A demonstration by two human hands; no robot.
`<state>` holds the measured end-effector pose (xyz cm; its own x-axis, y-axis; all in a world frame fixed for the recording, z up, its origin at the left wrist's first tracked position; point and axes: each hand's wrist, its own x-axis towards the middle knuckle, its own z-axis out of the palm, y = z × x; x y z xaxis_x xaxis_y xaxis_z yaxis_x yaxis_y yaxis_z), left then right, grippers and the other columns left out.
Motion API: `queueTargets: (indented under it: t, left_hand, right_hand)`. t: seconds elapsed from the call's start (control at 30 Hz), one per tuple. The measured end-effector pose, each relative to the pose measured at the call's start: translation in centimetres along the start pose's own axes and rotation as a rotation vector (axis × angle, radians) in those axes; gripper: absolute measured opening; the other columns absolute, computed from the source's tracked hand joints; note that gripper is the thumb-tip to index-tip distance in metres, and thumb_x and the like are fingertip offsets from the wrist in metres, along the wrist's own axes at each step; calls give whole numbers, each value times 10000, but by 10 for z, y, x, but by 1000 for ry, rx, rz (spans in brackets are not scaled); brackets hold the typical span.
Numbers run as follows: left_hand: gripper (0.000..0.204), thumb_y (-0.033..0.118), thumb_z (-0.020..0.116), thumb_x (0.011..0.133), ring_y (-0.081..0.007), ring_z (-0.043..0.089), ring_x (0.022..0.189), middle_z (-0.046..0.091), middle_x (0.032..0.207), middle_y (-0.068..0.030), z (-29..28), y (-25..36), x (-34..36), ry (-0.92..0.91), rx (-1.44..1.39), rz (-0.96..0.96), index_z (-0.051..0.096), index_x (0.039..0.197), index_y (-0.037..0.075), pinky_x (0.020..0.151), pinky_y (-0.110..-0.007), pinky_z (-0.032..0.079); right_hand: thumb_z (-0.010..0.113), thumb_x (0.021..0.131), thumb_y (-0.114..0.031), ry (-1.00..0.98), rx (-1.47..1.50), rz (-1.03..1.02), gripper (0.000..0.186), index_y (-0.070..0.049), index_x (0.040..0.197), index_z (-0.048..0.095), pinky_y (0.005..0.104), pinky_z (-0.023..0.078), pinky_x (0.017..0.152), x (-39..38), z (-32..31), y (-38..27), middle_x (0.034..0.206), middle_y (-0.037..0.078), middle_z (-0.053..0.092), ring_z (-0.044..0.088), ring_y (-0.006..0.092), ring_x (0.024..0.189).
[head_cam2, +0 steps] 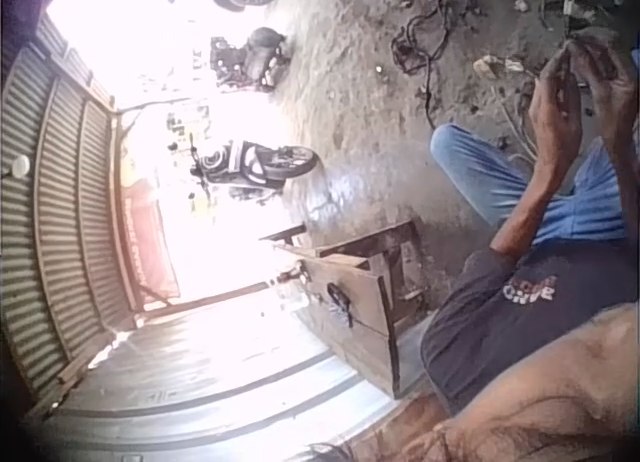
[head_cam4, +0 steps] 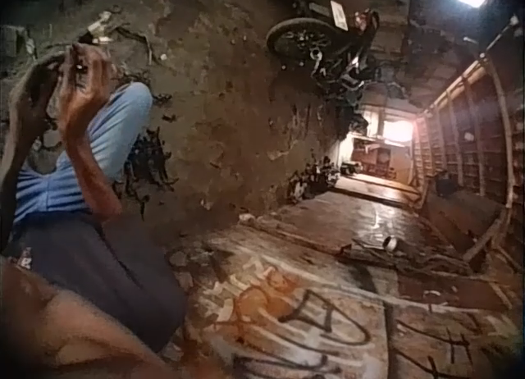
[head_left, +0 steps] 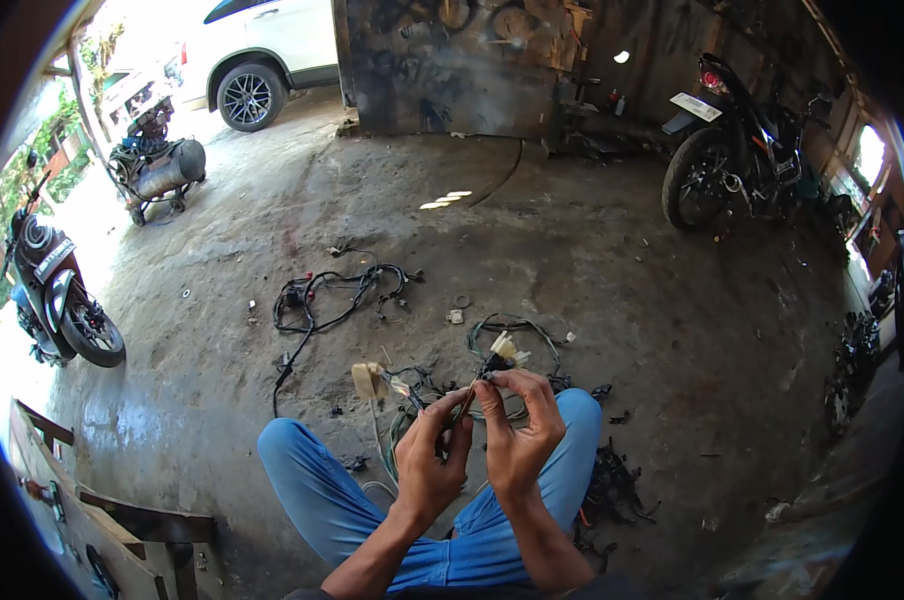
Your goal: Inspect and organize a motorcycle wiring harness while sitting on the floor.
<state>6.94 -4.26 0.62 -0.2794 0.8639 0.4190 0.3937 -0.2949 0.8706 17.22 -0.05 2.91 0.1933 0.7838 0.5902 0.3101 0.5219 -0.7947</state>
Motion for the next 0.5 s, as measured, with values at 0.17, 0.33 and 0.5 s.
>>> queueTargets:
  t: [0.17, 0.33, 0.5]
  left_hand:
    - [291, 157, 662, 996, -92, 570, 694, 663, 816, -31, -8, -11, -1, -77, -243, -273, 633, 1246, 11, 617, -263, 457]
    - [230, 194, 551, 1074, -70, 573, 849, 639, 910, 21, -7, -10, 6, -151, -730, -493, 628, 1176, 3, 735, -234, 464]
    - [227, 220, 513, 1086, -57, 566, 961, 634, 1045, 1, -12, -26, 12, -166, -876, -543, 618, 1131, 23, 898, -264, 474]
  right_hand:
    - [775, 876, -41, -5, 220, 131, 156, 13, 1011, 720, 320, 533, 806, -22, 15, 3, 986, 108, 689, 677, 214, 906]
    - [704, 953, -56, -117, 571, 427, 179, 46, 1100, 694, 307, 437, 998, -39, 14, 20, 1137, 56, 586, 586, 158, 1098]
    - [654, 989, -62, -185, 766, 655, 189, 39, 1149, 654, 282, 464, 959, -32, 15, 19, 1133, 33, 579, 618, 150, 1050]
